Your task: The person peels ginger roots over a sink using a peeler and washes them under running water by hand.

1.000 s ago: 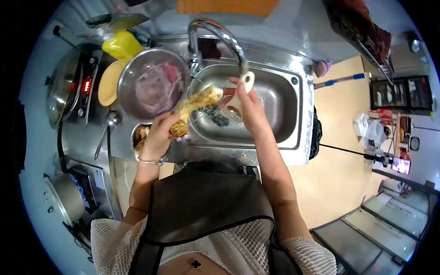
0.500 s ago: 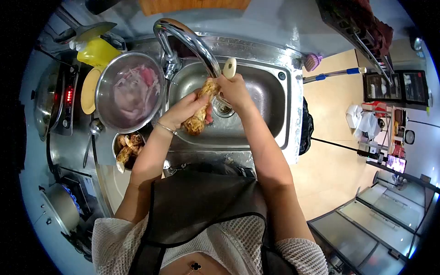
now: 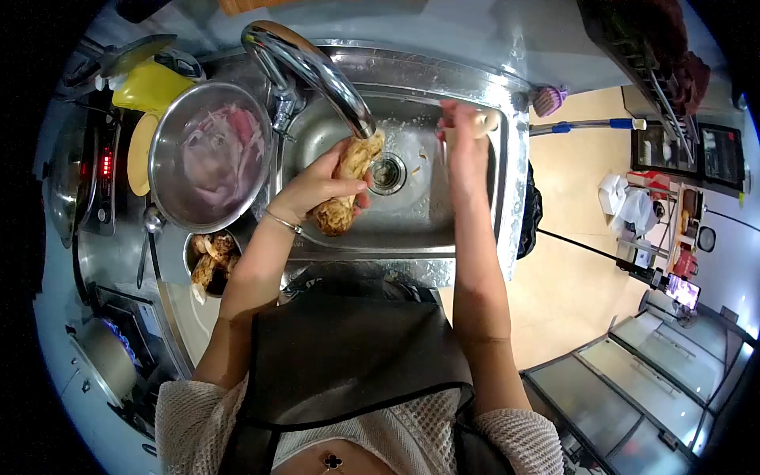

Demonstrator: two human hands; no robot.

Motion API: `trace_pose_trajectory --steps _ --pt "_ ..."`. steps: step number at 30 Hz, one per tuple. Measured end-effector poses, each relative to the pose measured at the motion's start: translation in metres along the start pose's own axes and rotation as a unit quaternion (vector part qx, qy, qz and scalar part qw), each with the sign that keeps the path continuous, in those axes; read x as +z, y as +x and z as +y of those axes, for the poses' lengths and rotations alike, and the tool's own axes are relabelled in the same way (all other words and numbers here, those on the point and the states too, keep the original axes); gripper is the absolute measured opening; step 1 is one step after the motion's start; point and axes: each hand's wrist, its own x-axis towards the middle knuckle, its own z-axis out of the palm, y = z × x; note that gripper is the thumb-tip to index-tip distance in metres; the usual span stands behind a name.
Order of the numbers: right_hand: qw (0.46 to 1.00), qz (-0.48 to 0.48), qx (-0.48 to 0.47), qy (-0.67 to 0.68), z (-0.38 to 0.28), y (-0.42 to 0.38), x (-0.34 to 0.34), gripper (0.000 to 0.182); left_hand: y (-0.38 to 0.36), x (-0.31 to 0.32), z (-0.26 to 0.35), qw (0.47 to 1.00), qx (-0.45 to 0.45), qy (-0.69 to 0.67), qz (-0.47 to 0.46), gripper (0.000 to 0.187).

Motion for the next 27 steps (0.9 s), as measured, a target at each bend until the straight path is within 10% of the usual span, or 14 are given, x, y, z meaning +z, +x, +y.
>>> trace_pose_trajectory --steps 6,9,14,21,27 --pt "0.976 -0.069 0.009 0.205 -0.023 -0.012 0.010 0.054 -0.002 0.005 0.005 0.999 -0.047 0.018 0.000 0.060" --pt "0.992 -0.097 -0.020 0.078 -0.020 -0.014 0.016 0.059 -0.001 0.005 0.001 0.997 -0.055 0.047 0.012 0.052" --pt "0.991 -0.119 -0.066 0.017 -0.016 -0.013 0.016 0.018 0.004 0.002 -0.003 0.993 -0.104 -0.002 0.055 0.041" --pt "0.954 -0.190 -0.134 -0.191 -0.016 -0.017 0.027 0.024 0.009 0.012 0.000 0.996 -0.055 0.052 0.056 0.040" --pt "0.937 -0.289 0.018 -0.198 -0.005 -0.005 0.026 0.028 0.010 0.006 0.007 0.991 -0.054 0.118 0.036 0.038"
